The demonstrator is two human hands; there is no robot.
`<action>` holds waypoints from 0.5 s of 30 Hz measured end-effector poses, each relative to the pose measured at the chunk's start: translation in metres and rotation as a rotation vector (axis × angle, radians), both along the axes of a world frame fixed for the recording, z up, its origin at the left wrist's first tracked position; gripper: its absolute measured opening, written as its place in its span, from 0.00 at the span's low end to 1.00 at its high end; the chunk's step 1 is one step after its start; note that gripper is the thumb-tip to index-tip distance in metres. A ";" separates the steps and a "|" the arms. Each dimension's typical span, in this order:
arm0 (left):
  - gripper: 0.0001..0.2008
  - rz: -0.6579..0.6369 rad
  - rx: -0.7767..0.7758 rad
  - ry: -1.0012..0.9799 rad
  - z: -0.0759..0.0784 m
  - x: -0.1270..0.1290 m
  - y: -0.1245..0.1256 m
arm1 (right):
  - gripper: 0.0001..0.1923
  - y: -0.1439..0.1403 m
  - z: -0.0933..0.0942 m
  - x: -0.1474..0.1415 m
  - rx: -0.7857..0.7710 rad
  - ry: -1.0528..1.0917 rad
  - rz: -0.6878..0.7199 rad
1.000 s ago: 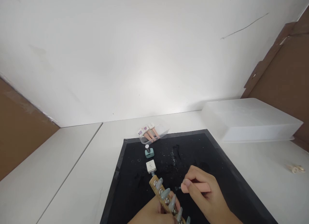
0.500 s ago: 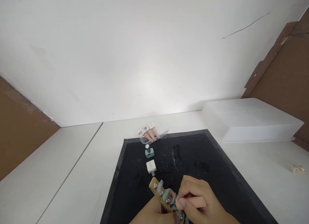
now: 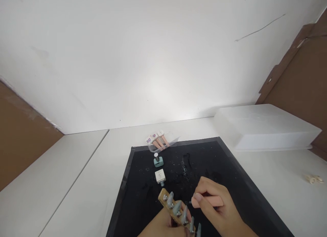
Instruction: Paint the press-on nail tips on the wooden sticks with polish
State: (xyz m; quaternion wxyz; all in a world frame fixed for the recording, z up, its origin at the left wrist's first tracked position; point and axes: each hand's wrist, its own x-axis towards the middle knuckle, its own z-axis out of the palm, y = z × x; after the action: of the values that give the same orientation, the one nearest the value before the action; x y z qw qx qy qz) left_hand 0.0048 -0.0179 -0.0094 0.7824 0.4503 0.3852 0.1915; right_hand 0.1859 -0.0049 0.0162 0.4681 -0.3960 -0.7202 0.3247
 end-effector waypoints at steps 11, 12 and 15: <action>0.11 0.052 0.032 -0.082 -0.003 0.006 0.000 | 0.08 -0.003 0.004 0.002 0.046 -0.018 0.202; 0.11 0.051 0.023 -0.091 -0.005 0.005 0.000 | 0.09 -0.002 0.004 0.001 0.051 -0.011 0.194; 0.10 0.018 0.019 -0.056 -0.009 0.003 0.000 | 0.09 0.000 0.004 0.000 0.062 0.019 0.167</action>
State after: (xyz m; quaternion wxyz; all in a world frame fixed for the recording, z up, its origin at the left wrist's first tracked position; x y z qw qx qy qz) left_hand 0.0074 -0.0180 -0.0187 0.7868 0.4486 0.3656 0.2145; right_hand 0.1861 -0.0048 0.0198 0.4582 -0.3167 -0.7559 0.3441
